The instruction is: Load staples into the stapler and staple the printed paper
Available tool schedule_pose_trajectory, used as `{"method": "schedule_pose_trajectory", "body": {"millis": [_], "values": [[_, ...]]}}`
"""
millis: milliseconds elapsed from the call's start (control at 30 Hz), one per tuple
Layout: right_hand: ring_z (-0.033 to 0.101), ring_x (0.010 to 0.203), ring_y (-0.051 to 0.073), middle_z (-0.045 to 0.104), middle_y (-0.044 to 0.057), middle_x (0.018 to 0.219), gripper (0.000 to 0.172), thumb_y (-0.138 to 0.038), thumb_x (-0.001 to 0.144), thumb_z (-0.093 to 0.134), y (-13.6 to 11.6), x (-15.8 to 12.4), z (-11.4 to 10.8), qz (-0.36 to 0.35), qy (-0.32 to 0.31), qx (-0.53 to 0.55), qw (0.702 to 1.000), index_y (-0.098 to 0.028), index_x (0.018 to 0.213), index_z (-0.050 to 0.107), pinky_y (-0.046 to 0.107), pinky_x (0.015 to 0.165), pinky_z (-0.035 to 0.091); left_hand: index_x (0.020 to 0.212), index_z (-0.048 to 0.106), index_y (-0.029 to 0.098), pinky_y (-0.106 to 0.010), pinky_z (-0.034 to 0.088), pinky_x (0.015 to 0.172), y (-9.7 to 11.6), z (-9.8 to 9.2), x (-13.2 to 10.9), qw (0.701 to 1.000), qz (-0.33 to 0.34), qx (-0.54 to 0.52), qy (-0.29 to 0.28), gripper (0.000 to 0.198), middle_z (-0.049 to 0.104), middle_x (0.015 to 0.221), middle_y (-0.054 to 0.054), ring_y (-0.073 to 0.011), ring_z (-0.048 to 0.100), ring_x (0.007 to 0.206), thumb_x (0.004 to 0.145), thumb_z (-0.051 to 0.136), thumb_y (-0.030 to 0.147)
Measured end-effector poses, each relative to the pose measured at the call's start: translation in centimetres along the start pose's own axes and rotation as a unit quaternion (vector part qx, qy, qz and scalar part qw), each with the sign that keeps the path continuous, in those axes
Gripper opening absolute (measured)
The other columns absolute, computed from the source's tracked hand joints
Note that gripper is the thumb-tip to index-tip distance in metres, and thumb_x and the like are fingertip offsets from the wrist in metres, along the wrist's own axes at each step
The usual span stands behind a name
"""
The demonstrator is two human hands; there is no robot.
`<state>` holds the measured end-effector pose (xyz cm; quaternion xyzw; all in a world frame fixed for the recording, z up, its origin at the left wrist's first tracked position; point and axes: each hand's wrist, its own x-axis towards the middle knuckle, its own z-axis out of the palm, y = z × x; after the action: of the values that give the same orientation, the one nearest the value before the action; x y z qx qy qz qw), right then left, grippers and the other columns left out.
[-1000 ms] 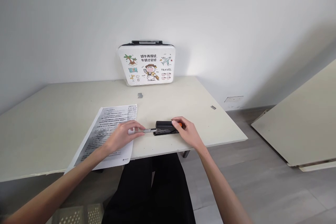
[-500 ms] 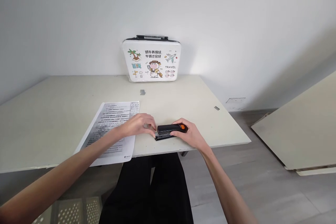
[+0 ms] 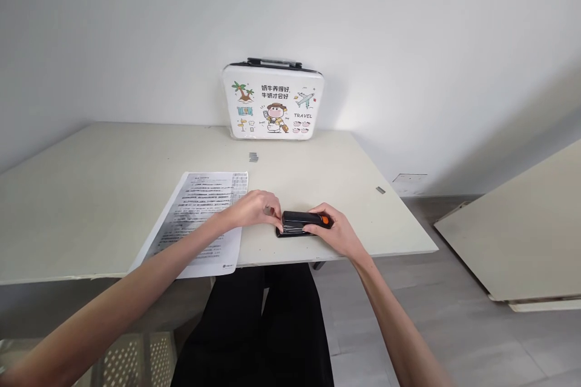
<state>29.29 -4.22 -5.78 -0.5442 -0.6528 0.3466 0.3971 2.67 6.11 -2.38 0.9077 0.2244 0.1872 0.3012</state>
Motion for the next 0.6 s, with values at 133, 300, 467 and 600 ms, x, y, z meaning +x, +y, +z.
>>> {"method": "schedule_pose_trajectory", "body": {"millis": [133, 300, 467, 600], "values": [[0.066, 0.095, 0.026, 0.074, 0.005, 0.104, 0.035, -0.055, 0.082, 0.08, -0.3, -0.2, 0.3, 0.012, -0.005, 0.007, 1.0, -0.027, 0.101, 0.07, 0.04, 0.086, 0.053, 0.077, 0.075, 0.023, -0.032, 0.048, 0.071, 0.5, -1.7, -3.3, 0.999, 0.004, 0.033, 0.021, 0.042, 0.073, 0.079, -0.004, -0.0199, 0.065, 0.073, 0.09, 0.073, 0.064], [0.066, 0.094, 0.025, 0.075, 0.004, 0.103, 0.032, -0.053, 0.082, 0.082, -0.5, -0.4, 0.4, 0.03, -0.005, 0.016, 0.999, -0.028, 0.1, 0.07, 0.039, 0.084, 0.053, 0.087, 0.077, 0.027, -0.038, 0.053, 0.088, 2.2, -5.0, -10.4, 0.995, -0.042, 0.077, 0.055, 0.031, 0.075, 0.089, -0.005, -0.0241, 0.067, 0.091, 0.098, 0.067, 0.054], [0.065, 0.091, 0.025, 0.075, 0.004, 0.102, 0.033, -0.054, 0.083, 0.081, -0.2, -0.4, 0.4, 0.025, 0.0, 0.012, 1.0, -0.028, 0.099, 0.071, 0.038, 0.082, 0.052, 0.145, 0.063, 0.036, -0.054, 0.04, 0.119, 3.4, -4.7, -17.9, 0.981, -0.095, 0.167, 0.021, 0.072, 0.059, 0.154, -0.006, -0.0368, 0.047, 0.146, 0.081, 0.081, 0.065], [0.065, 0.091, 0.025, 0.075, 0.004, 0.102, 0.033, -0.054, 0.083, 0.08, -0.3, -0.4, 0.5, 0.027, -0.002, 0.006, 1.0, -0.028, 0.1, 0.071, 0.038, 0.082, 0.052, 0.169, 0.025, 0.037, -0.057, 0.027, 0.128, 3.2, -2.4, -21.0, 0.965, -0.101, 0.24, -0.01, 0.083, 0.036, 0.171, -0.005, -0.0369, 0.028, 0.159, 0.098, 0.065, 0.058]]}}
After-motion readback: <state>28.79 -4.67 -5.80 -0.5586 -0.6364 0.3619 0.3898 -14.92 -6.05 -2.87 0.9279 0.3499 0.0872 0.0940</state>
